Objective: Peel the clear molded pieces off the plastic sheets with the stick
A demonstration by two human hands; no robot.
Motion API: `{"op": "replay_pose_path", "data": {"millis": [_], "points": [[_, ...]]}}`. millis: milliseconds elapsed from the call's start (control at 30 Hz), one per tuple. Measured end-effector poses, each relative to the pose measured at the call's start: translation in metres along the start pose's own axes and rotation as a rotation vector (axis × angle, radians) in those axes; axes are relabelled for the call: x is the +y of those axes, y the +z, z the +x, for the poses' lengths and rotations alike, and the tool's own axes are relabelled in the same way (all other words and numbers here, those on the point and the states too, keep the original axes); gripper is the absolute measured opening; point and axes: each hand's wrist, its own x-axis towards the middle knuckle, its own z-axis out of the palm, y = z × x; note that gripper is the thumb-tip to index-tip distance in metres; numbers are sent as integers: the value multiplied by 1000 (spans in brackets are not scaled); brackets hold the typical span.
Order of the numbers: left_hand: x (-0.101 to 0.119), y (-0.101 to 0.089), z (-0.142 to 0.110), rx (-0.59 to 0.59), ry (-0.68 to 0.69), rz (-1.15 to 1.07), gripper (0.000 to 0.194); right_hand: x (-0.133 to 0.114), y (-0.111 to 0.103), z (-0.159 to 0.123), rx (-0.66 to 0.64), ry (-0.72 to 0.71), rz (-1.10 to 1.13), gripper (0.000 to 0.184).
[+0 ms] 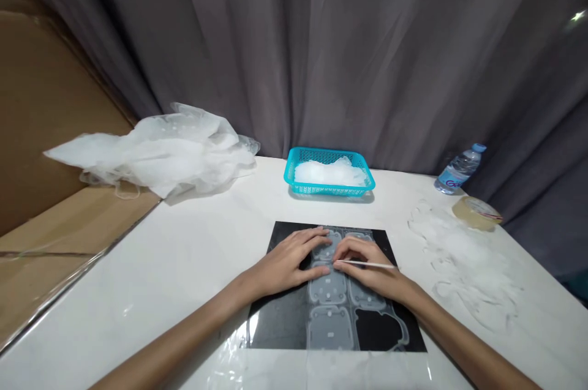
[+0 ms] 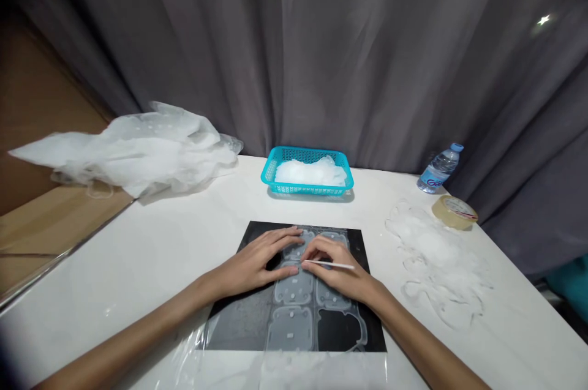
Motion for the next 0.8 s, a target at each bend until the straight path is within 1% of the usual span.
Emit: {"op": "replay_pose_path", "data": {"millis": [167,367,633,800], "points": [[2,1,-2,16,3,23,60,0,4,0,1,-33,-17,11],[8,-2,-5,26,-2,59,61,2,6,0,20,-96,-19,21],[8,-2,-1,20,-26,42,65,2,5,-1,18,-140,-102,25],[11,-3,1,0,-42,37,64,0,4,-3,-18,-182,-167,24]]}}
